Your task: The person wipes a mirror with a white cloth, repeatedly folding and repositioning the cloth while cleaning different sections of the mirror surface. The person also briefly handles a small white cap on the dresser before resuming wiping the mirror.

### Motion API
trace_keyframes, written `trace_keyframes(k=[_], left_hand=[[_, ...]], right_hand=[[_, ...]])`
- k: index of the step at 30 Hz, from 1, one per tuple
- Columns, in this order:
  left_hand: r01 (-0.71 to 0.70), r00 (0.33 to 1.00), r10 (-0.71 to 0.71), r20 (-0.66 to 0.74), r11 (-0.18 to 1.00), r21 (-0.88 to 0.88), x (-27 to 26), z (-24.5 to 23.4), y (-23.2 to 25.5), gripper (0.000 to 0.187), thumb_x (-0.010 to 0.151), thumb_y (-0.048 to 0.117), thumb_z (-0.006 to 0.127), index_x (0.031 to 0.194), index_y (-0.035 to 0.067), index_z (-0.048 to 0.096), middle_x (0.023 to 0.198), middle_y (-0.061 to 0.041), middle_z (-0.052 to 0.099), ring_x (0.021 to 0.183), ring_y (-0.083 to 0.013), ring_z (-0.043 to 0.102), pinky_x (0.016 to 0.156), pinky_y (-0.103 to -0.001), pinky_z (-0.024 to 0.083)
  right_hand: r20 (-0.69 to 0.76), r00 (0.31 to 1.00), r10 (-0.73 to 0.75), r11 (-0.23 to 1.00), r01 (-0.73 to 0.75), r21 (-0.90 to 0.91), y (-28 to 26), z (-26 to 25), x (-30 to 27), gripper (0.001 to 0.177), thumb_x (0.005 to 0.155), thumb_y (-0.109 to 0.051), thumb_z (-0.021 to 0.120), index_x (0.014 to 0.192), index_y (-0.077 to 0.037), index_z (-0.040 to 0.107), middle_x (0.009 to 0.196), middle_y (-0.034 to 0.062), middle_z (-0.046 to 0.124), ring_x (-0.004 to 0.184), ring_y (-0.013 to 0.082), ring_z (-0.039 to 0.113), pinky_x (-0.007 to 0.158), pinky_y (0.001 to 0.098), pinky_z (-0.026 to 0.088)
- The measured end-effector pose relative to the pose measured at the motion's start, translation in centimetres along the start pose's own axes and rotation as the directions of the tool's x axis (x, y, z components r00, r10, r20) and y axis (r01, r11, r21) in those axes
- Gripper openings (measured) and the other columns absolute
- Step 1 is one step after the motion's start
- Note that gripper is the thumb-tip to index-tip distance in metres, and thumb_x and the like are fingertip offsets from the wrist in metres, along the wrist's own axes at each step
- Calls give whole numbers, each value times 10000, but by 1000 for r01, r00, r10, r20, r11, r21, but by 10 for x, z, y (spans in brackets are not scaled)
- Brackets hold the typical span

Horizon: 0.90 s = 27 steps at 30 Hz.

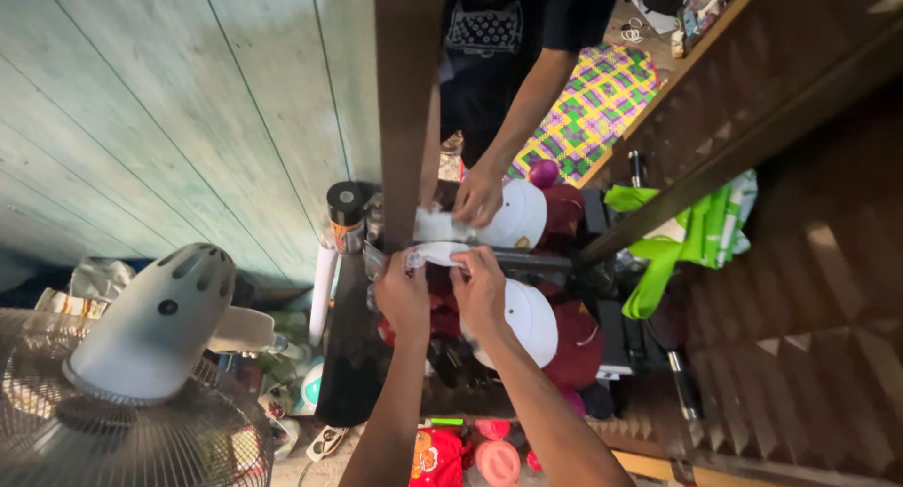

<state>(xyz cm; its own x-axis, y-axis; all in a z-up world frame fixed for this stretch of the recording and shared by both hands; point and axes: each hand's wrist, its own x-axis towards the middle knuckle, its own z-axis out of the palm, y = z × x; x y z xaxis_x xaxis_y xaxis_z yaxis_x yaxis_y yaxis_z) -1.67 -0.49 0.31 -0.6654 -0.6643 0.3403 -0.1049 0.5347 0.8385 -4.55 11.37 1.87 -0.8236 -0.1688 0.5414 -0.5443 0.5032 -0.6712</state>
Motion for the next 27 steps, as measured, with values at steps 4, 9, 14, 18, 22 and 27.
trace_keyframes(k=[4,9,14,18,22,27], left_hand=[[-26,1000,26,-1,998,-53,8,10,0,221,828,122,754,1037,57,722,909,-183,729,850,-412,690,718,-484,528],[-85,996,80,-34,981,-176,15,3,9,199,867,57,739,1060,36,694,953,-191,718,895,-414,696,756,-465,540],[-219,972,193,-136,953,-210,33,-21,59,230,849,13,750,1071,25,689,988,-194,708,908,-418,685,761,-455,543],[-316,938,265,-226,919,-236,53,-53,120,214,868,15,751,1073,31,691,969,-184,700,885,-395,686,738,-439,542],[-394,909,310,-278,857,-333,82,-85,185,189,912,31,736,1096,38,698,966,-187,685,826,-366,696,692,-419,548],[-601,779,460,-426,742,-297,117,-120,259,135,959,18,695,1093,31,686,962,-186,660,816,-383,669,699,-442,523]], right_hand=[[27,995,99,994,-98,-51,14,20,5,193,786,29,751,955,-47,697,894,141,642,779,327,644,702,397,519],[-58,998,-23,999,24,25,0,10,16,186,800,27,758,957,-26,674,933,148,657,851,343,661,725,410,526],[-136,977,-165,985,170,21,-37,-29,51,215,804,21,763,995,-28,676,985,148,673,904,338,684,760,397,550],[-190,932,-309,951,309,-31,-82,-69,88,221,833,26,765,1029,-35,683,1011,151,668,927,344,686,770,391,557],[-261,833,-488,873,473,-123,-132,-111,131,234,836,23,777,1039,-45,684,1019,147,653,939,354,675,775,406,549],[-279,761,-585,809,572,-136,-193,-159,182,292,888,40,762,1155,-44,677,1061,138,646,968,343,671,798,414,551]])
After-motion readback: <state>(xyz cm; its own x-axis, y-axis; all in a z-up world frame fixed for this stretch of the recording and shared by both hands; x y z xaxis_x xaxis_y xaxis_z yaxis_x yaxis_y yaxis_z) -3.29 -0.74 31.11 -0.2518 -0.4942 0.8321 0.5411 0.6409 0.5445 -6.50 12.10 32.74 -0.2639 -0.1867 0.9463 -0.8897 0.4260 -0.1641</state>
